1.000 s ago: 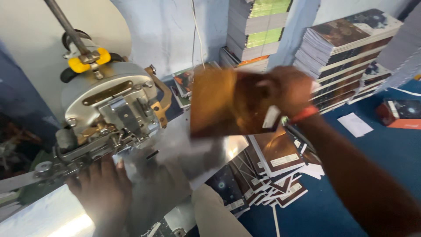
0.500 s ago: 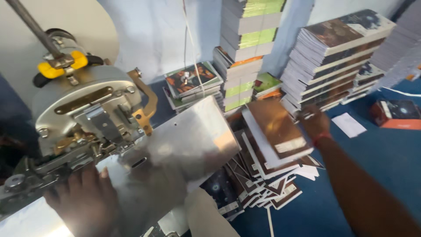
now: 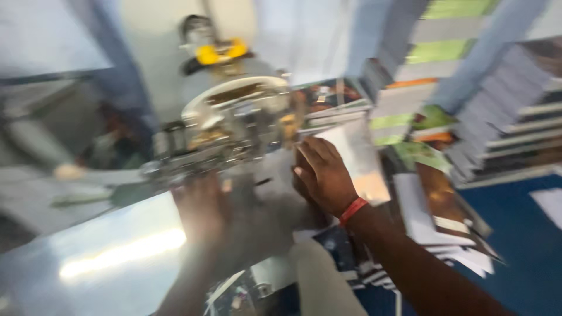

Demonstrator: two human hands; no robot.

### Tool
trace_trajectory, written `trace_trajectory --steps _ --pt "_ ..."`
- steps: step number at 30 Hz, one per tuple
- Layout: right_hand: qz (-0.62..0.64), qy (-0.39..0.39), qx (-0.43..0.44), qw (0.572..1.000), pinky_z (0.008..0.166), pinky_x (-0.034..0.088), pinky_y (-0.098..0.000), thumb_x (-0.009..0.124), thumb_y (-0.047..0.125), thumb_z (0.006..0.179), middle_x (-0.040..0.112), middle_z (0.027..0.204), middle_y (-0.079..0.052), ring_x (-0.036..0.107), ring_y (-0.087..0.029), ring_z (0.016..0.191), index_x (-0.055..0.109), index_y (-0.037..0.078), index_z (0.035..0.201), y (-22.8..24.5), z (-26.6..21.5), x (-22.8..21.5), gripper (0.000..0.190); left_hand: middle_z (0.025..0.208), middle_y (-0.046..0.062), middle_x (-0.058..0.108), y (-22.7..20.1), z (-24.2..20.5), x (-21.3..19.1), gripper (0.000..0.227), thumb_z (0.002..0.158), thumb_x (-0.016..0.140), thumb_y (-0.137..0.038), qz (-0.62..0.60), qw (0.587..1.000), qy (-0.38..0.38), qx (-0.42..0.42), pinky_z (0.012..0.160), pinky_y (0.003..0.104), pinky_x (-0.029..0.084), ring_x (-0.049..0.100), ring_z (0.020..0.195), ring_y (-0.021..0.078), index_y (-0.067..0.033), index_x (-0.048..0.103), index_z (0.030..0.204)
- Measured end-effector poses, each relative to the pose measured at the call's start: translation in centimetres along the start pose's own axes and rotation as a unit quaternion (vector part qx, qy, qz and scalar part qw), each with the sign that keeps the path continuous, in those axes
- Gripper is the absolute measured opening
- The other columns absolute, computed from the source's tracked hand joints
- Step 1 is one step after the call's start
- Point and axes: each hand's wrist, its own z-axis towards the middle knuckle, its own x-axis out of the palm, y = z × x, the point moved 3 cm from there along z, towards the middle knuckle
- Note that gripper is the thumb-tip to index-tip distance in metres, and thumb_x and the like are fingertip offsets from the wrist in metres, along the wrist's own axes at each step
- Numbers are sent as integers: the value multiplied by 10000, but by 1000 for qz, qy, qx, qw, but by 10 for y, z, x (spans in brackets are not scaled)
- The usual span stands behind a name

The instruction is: The person repeatedly picks up booklets, places them into a binding machine, and removes them after processing. The person handles two different booklet designs and stacks the finished items on a nearby surface.

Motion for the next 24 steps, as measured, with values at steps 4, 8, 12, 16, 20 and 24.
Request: trace_trajectory --steps 4,8,12,16,20,24 --pt "-45 106 46 992 1226 312 -515 608 224 920 566 1289 -200 480 -397 1299 525 -39 1401 48 14 41 555 1416 170 541 19 -9 -25 582 968 577 -347 -50 991 126 21 1205 589 235 398 1429 395 -74 477 1472" --pt "-73 27 -42 996 1206 259 -557 564 144 909 459 1499 -308 381 -475 1435 468 -100 1414 84 -2 67 568 1600 201 359 44 -25 -63 670 943 579 -388 -42 992 103 56 1193 557 218 304 1491 375 -81 415 1515" --pt "-67 22 -56 996 1226 250 -588 549 154 914 423 1510 -352 367 -503 1453 417 -97 1439 109 -28 85 597 1613 146 338 70 -58 -89 636 960 572 -400 -9 989 129 65 1195 574 214 301 1494 342 -114 433 1510" --pt "-56 51 -76 994 1245 267 -590 537 153 897 424 1513 -348 374 -502 1446 437 -81 1418 124 -44 93 580 1602 133 359 107 -101 -122 595 980 568 -394 13 985 160 66 1166 621 228 339 1468 327 -136 457 1504" --pt "-54 95 -137 985 1246 273 -589 557 210 894 444 1540 -282 377 -466 1488 481 -51 1432 150 -56 113 603 1602 133 389 158 -151 -159 548 986 568 -351 62 984 165 9 1148 635 255 385 1460 334 -140 486 1485" --pt "-38 89 -205 974 1256 328 -582 576 279 924 482 1576 -245 430 -437 1502 526 9 1467 187 -52 143 608 1598 193 407 215 -211 -191 586 969 599 -303 76 986 88 -118 1176 617 264 403 1440 409 -98 488 1508"
